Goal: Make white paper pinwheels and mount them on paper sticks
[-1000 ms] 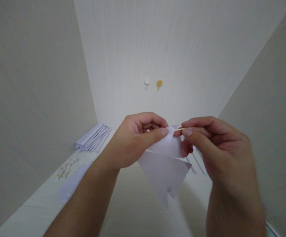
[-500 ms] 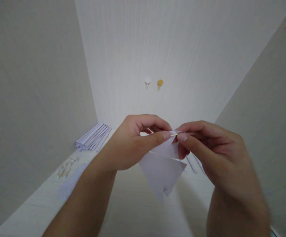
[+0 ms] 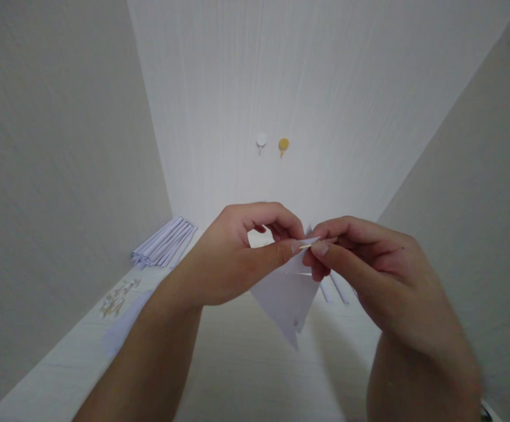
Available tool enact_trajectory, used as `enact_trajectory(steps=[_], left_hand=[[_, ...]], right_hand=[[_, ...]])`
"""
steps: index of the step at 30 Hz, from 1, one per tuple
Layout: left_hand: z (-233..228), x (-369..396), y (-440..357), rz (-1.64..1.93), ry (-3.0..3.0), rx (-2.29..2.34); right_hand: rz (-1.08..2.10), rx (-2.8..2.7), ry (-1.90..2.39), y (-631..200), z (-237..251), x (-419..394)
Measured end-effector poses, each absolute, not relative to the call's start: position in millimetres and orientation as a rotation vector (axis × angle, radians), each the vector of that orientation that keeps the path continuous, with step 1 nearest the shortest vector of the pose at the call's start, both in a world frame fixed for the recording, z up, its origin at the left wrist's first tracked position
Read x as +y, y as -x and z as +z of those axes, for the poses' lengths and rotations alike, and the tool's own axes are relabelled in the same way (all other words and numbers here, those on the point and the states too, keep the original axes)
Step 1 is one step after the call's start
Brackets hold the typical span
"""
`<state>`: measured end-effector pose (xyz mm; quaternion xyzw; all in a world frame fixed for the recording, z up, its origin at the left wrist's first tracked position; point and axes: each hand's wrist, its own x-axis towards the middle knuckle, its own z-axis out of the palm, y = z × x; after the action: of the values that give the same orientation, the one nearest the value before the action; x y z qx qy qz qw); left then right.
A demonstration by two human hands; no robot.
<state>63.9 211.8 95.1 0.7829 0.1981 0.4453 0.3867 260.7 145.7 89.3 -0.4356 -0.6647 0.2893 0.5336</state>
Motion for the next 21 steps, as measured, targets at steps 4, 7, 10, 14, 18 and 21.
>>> enact_trajectory(steps=[4,7,10,14,18,21], left_hand=[[93.3,213.2,-61.6,1.077,-1.84,0.506],[92.0,213.4,-61.1,0.999,-1.648,0.477],[91.4,212.4,-61.6,0.95,-1.515,0.459],[91.4,211.0,-62.2,0.919,-1.459,0.416],[91.6,210.9,-62.6,0.922,-1.446,0.433],[91.6,211.4,-63.3,0.939,-1.444,0.443]], right_hand=[[0.663,-1.553,0.999,-260.4,90.0,147.5],[0.649,-1.514,0.97,-259.2,90.4,147.7],[0.641,-1.487,0.974,-257.1,91.3,147.0],[0.628,-1.478,0.984,-255.1,92.5,146.2],[0.625,-1.475,0.981,-254.8,92.4,146.0],[0.625,-1.469,0.987,-254.9,91.7,146.1]])
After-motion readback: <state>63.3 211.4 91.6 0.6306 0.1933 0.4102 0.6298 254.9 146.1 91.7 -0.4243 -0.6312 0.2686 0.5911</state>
